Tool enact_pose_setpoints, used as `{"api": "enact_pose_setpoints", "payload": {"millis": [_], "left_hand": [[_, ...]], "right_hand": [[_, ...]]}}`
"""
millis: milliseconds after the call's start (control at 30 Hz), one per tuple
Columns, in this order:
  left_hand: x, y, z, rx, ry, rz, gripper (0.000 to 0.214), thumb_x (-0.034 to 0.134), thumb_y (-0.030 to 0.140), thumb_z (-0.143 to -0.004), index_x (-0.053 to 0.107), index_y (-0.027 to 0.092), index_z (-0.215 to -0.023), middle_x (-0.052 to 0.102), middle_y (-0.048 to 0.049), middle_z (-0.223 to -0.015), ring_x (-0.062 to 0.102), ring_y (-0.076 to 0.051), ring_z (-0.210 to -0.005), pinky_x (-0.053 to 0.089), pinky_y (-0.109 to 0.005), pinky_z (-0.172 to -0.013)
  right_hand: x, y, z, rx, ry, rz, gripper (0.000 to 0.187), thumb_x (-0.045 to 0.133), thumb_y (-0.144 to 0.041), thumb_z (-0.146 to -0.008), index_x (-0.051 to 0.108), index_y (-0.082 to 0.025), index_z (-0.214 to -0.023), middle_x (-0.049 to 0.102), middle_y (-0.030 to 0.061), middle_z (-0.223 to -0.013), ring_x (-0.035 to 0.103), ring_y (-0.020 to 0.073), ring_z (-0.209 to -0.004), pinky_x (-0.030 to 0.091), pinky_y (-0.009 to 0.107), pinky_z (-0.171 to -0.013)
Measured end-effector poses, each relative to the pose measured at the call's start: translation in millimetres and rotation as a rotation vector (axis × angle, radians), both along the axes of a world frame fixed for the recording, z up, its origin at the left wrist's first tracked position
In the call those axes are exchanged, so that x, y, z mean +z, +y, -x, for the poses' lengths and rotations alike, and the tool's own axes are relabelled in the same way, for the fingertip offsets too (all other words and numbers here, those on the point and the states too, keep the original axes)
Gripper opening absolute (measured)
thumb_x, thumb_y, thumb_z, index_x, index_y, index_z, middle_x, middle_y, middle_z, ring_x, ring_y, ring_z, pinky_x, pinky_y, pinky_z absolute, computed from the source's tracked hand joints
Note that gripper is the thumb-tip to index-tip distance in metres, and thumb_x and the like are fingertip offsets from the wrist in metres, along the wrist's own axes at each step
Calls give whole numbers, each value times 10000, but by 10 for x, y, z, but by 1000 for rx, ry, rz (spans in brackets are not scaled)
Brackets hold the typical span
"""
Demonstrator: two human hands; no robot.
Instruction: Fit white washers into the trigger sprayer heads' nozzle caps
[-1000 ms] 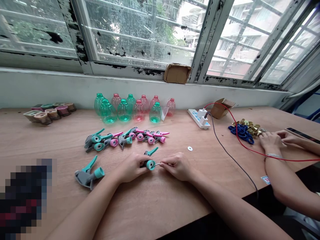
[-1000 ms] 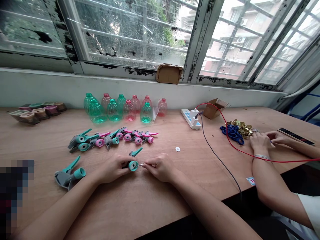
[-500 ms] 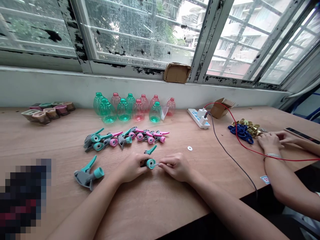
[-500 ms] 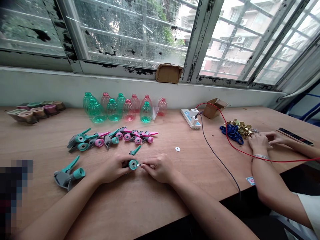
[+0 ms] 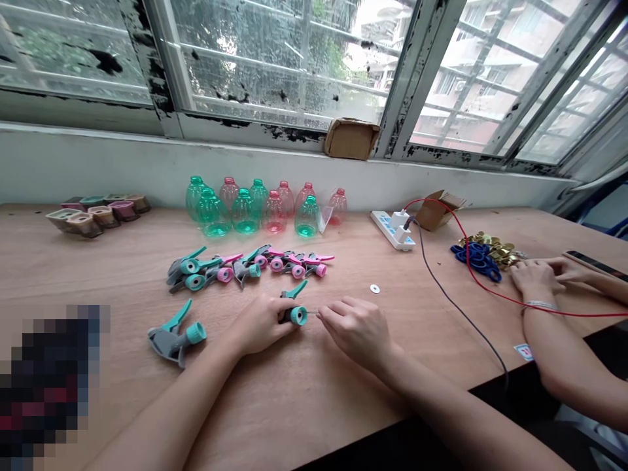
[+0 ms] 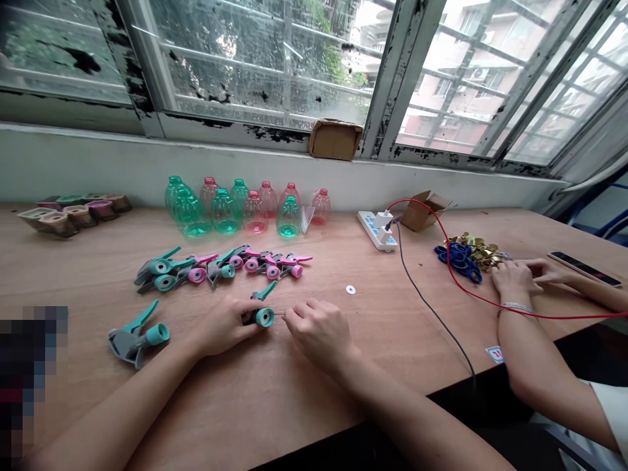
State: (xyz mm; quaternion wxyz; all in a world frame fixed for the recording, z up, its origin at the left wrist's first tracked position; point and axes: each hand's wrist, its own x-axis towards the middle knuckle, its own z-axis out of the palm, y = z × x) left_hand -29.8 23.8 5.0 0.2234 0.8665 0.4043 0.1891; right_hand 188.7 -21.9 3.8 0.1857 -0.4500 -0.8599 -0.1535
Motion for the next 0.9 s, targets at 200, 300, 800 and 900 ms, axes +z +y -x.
{"api": "enact_pose_setpoints", "payload": {"millis": [200,300,800,900], "left_hand": [[5,11,10,-46,0,24,173,546,244,-826,690,178,-895,598,18,-668,475,-109,-601,306,-206,-563],[15,12,20,-48,2,14,170,541,239,-835,693,180,-886,606,22,-670,480,-109,-606,305,-206,-567],[-8,36,29,-105,-12,21,200,554,261,-842,708,162,-926,617,6,-691,489,-105,-610,322,-203,-565],[-5,32,31,-97,-19,25,204,556,266,-840,709,158,-921,599,12,-670,473,-101,-595,313,-202,-552]], "right_hand": [[188,-14,73,-82,-82,197,340,457,-274,-959,680,-199,-714,698,35,-699,570,140,-582,181,285,-517],[202,84,43,-95,-29,251,368,492,-351,-943,702,-206,-678,702,29,-665,569,132,-568,177,281,-523],[-107,282,-149,196,225,242,403,475,-355,-958,680,-192,-652,631,9,-560,504,100,-525,236,261,-552],[-120,276,-143,218,268,274,398,466,-353,-965,696,-188,-684,642,16,-583,521,102,-542,264,249,-562]]}}
